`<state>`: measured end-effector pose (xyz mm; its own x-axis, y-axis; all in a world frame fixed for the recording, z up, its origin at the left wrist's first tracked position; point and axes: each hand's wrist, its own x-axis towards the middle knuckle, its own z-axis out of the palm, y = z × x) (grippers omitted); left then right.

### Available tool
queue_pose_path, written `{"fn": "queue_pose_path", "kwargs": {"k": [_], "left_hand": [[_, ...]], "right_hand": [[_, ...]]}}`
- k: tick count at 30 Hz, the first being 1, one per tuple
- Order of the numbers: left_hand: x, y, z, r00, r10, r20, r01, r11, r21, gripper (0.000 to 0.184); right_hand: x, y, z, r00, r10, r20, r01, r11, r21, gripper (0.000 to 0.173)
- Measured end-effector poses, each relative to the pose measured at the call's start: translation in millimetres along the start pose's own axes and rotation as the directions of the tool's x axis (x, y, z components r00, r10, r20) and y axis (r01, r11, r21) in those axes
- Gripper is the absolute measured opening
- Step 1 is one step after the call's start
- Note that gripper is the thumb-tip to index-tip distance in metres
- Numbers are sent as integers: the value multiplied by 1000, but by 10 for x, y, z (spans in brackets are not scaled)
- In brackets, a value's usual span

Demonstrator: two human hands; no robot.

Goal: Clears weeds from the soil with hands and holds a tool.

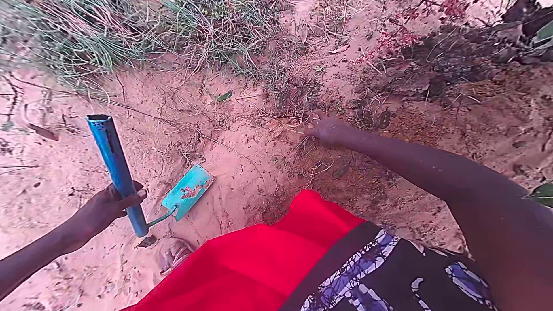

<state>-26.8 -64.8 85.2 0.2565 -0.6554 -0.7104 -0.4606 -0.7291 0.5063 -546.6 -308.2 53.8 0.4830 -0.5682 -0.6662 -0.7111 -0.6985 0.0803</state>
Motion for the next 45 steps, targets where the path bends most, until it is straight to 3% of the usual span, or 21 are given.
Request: {"fn": "queue_pose_path", "kwargs": {"k": [2,6,10,12,14,18,20,24,30,34,35,36,37,38,39,42,45], "left_hand": [[4,-22,-6,1000,11,13,-11,1000,-7,32],[41,-112,13,999,49,1,-49,997,-59,30],[103,-197,-15,997,79,12,-77,993,-91,32],[131,-219,-38,997,75,19,-73,993,-95,36],[166,-257,-33,996,93,10,-91,990,-103,38],[182,-281,-7,994,105,-27,-107,989,-100,36],[172,-283,-20,995,100,-24,-101,991,-83,37],[192,-308,-26,995,92,-24,-94,991,-97,37],[152,-318,13,992,122,-15,-123,989,-79,39],[149,-255,14,991,135,2,-134,988,-78,39],[147,-238,11,991,134,8,-133,988,-76,38],[147,-225,9,990,139,11,-137,988,-70,37],[156,-227,2,989,147,9,-146,987,-67,36],[165,-228,-4,988,152,11,-151,986,-70,37],[172,-229,1,987,157,13,-156,985,-74,38],[163,-229,1,984,177,27,-174,982,-70,44],[174,-241,21,976,216,32,-212,973,-91,49]], "right_hand": [[-116,321,-45,992,112,-53,-112,994,12,77],[-519,1163,-156,917,347,-197,-339,938,77,61],[-1071,1847,54,832,532,-157,-506,844,177,70],[-1190,1850,81,831,546,-106,-508,822,259,70],[-1261,1709,57,841,524,-133,-453,817,357,55],[-1169,1486,106,677,677,-290,-572,731,371,41],[-1106,1474,141,634,694,-341,-607,720,338,44],[-1123,1611,180,678,672,-296,-623,740,254,57],[-1203,1639,270,778,577,-248,-533,815,227,56],[-1141,1443,50,784,561,-267,-554,826,107,47],[-1095,1197,-232,769,618,-162,-621,783,39,43],[-925,888,-663,662,738,131,-744,668,-7,47],[-863,926,-511,773,611,-172,-606,791,85,44],[-669,943,-454,811,490,-321,-473,871,135,47],[-433,865,-443,857,381,-348,-350,925,151,52],[354,366,-285,975,67,-210,-53,996,71,64],[886,107,-35,999,39,-21,-38,999,38,67]]}}
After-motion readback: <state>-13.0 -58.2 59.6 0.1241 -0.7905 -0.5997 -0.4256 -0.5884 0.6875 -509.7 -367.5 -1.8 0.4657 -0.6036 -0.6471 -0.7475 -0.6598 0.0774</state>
